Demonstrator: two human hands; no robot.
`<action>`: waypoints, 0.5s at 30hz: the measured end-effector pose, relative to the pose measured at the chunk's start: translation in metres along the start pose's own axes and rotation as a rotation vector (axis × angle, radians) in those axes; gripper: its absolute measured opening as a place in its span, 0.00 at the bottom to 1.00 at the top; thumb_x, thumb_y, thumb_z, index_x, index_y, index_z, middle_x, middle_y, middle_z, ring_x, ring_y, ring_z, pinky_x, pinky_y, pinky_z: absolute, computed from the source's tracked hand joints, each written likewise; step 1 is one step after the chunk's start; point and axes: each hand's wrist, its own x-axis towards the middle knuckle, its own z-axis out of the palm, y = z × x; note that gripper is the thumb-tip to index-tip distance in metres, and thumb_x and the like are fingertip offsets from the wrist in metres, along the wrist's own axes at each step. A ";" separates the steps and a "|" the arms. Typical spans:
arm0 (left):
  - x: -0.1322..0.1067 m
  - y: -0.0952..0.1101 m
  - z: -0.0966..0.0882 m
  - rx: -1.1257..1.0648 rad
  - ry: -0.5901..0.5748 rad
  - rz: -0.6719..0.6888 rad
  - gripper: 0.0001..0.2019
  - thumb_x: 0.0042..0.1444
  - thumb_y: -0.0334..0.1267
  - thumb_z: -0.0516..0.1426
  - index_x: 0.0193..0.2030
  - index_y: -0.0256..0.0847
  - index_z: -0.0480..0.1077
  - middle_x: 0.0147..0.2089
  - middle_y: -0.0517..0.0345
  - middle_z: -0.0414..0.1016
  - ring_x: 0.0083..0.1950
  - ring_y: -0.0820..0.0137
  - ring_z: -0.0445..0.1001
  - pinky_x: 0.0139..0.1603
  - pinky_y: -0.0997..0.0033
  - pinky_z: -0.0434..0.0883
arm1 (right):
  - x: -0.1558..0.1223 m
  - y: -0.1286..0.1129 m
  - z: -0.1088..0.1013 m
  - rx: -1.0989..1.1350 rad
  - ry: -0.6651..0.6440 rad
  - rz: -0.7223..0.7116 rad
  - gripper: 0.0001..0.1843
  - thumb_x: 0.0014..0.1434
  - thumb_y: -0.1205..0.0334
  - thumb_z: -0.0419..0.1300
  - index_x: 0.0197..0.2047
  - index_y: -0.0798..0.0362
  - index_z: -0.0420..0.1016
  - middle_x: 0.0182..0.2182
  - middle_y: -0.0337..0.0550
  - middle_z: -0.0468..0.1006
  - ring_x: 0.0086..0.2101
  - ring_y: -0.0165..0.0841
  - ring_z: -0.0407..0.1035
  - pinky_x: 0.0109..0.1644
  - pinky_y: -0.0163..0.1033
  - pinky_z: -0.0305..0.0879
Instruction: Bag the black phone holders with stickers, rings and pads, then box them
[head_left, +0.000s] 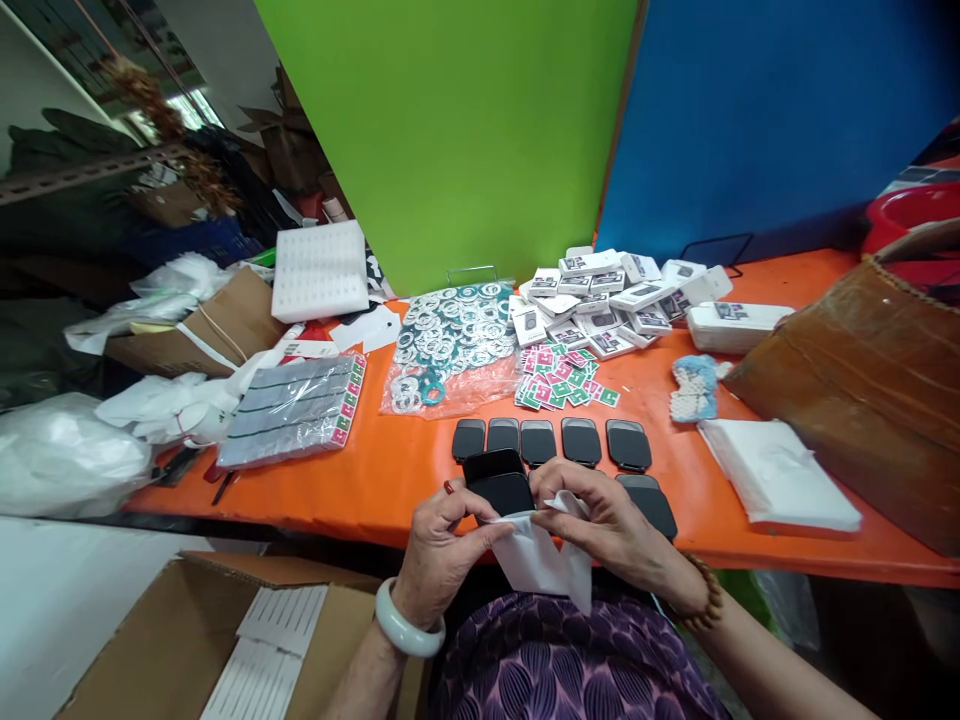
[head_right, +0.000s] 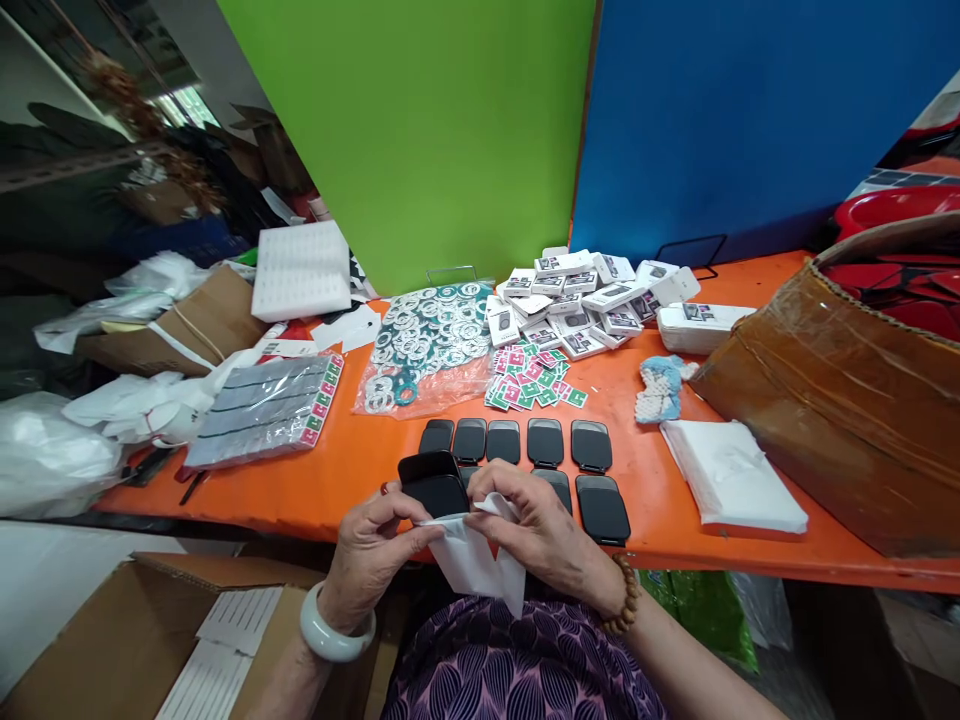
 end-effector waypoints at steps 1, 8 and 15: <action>-0.001 0.000 -0.001 0.018 -0.009 0.020 0.11 0.48 0.43 0.65 0.22 0.40 0.73 0.22 0.60 0.71 0.28 0.73 0.65 0.34 0.72 0.66 | 0.001 -0.001 0.000 0.020 -0.018 0.011 0.07 0.60 0.59 0.58 0.31 0.50 0.66 0.31 0.39 0.68 0.33 0.30 0.63 0.37 0.37 0.63; -0.002 0.006 -0.011 0.063 -0.056 0.116 0.08 0.51 0.38 0.64 0.25 0.39 0.74 0.35 0.53 0.76 0.39 0.68 0.73 0.44 0.70 0.70 | 0.006 -0.004 0.000 0.180 -0.074 0.090 0.08 0.58 0.58 0.60 0.31 0.51 0.66 0.37 0.40 0.68 0.30 0.27 0.62 0.32 0.34 0.62; -0.002 0.006 -0.019 -0.031 -0.078 0.035 0.08 0.52 0.36 0.62 0.25 0.39 0.72 0.40 0.50 0.76 0.45 0.66 0.74 0.49 0.67 0.70 | 0.016 0.000 0.012 0.269 -0.061 0.167 0.10 0.59 0.54 0.59 0.33 0.51 0.65 0.42 0.44 0.74 0.33 0.31 0.68 0.36 0.37 0.65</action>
